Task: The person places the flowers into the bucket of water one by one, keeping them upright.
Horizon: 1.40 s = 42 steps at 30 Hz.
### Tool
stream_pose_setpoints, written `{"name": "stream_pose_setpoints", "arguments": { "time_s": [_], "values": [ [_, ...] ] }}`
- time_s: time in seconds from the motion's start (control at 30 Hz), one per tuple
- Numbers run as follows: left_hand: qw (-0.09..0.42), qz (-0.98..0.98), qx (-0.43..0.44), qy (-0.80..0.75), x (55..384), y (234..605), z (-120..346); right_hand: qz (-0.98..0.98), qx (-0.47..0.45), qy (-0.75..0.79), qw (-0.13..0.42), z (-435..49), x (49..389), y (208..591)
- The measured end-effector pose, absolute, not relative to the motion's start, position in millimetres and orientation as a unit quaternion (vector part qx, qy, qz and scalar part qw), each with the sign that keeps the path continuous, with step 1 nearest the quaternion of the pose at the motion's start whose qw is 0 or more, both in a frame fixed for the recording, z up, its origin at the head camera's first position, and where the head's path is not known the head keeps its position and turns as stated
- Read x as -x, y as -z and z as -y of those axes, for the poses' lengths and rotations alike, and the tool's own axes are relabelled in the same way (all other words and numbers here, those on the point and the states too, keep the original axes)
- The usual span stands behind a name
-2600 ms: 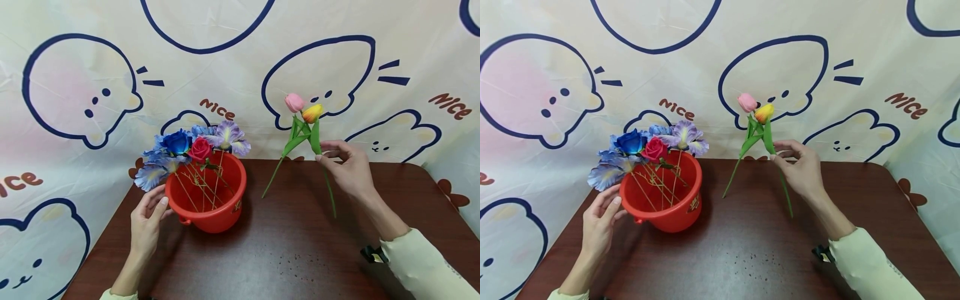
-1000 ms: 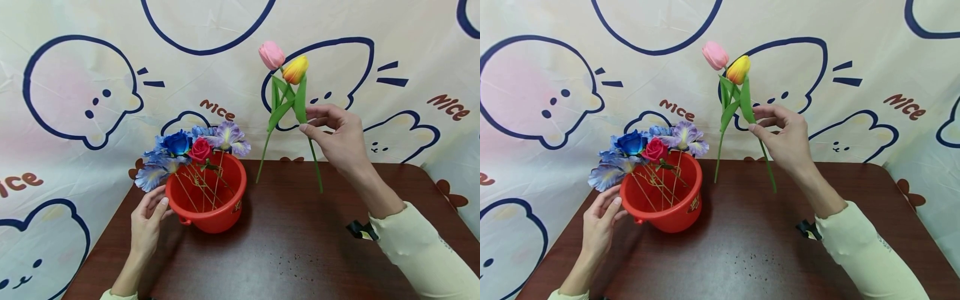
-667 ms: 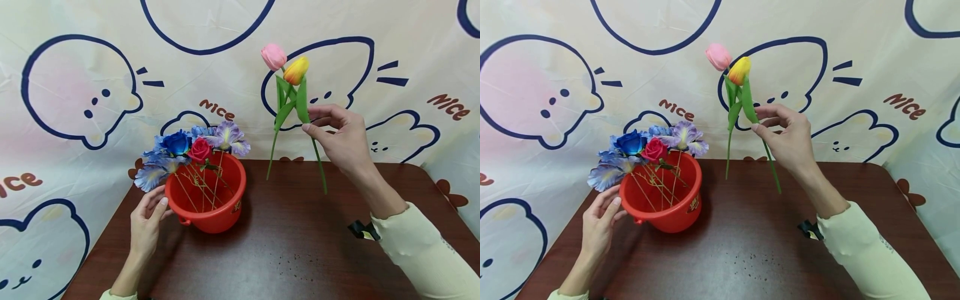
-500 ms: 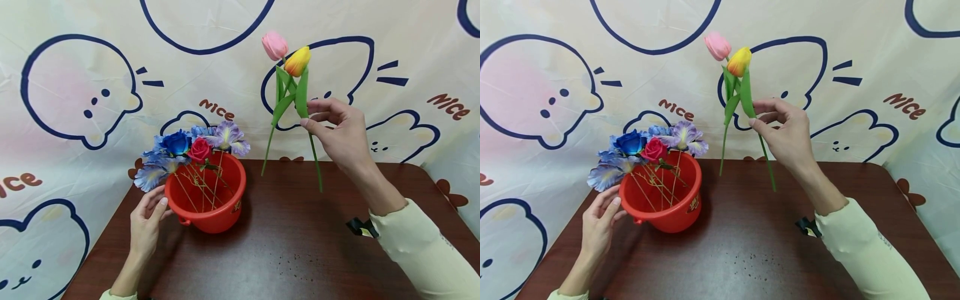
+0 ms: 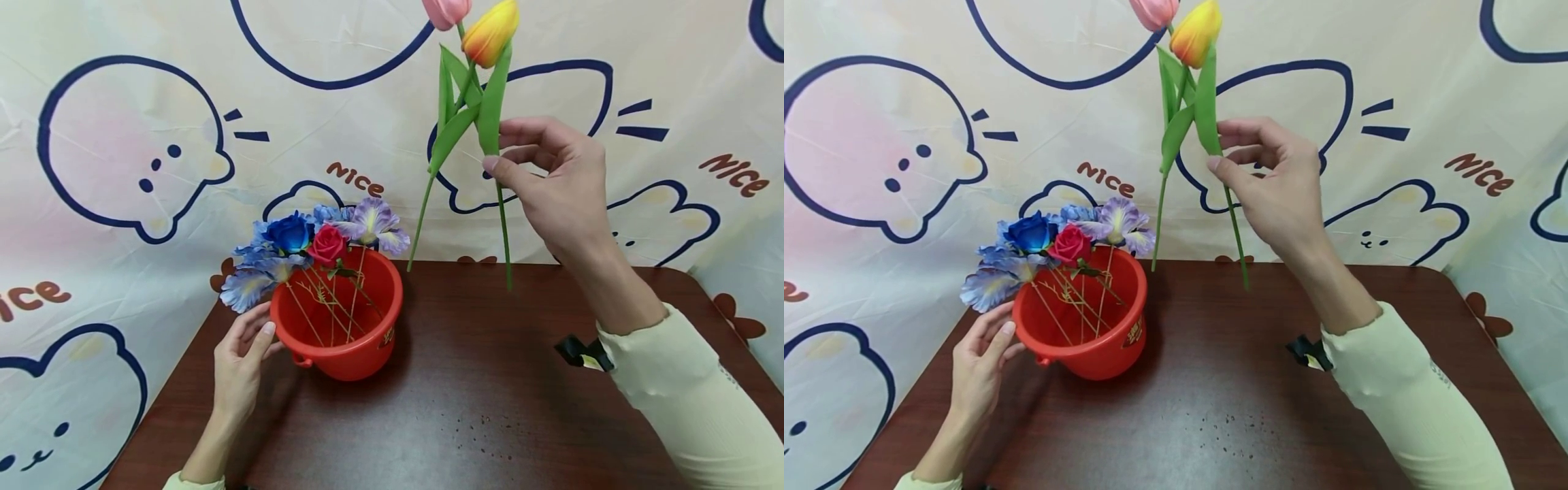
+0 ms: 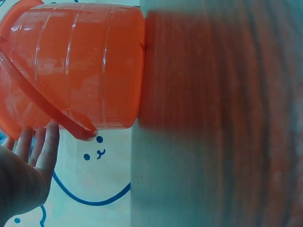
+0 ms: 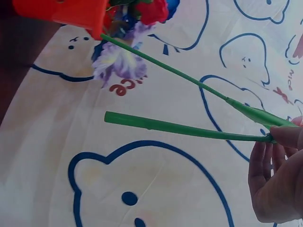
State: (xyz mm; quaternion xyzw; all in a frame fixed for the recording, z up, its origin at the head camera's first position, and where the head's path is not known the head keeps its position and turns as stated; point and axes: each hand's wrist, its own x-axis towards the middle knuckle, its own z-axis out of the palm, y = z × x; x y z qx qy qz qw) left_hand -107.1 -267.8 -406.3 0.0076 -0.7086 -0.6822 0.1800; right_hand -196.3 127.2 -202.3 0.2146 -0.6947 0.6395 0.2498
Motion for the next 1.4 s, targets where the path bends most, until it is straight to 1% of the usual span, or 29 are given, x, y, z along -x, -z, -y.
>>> {"name": "stream_pose_setpoints", "arguments": {
  "time_s": [0.2,0.53,1.03,1.27,1.4],
  "values": [
    [0.179,0.709,-0.008,0.682,107,406,267,0.665,-0.236,-0.667,0.24,-116,198,196],
    [0.179,0.708,-0.011,0.683,107,406,267,0.695,-0.252,-0.637,0.217,-87,207,196],
    [0.178,0.713,-0.014,0.678,107,406,268,0.68,-0.286,-0.657,0.158,-56,225,206],
    [0.177,0.712,-0.017,0.679,107,406,268,0.681,-0.283,-0.665,0.117,-43,231,211],
    [0.175,0.71,-0.013,0.682,107,406,267,0.676,-0.281,-0.674,0.105,-37,235,213]
  ]
}}
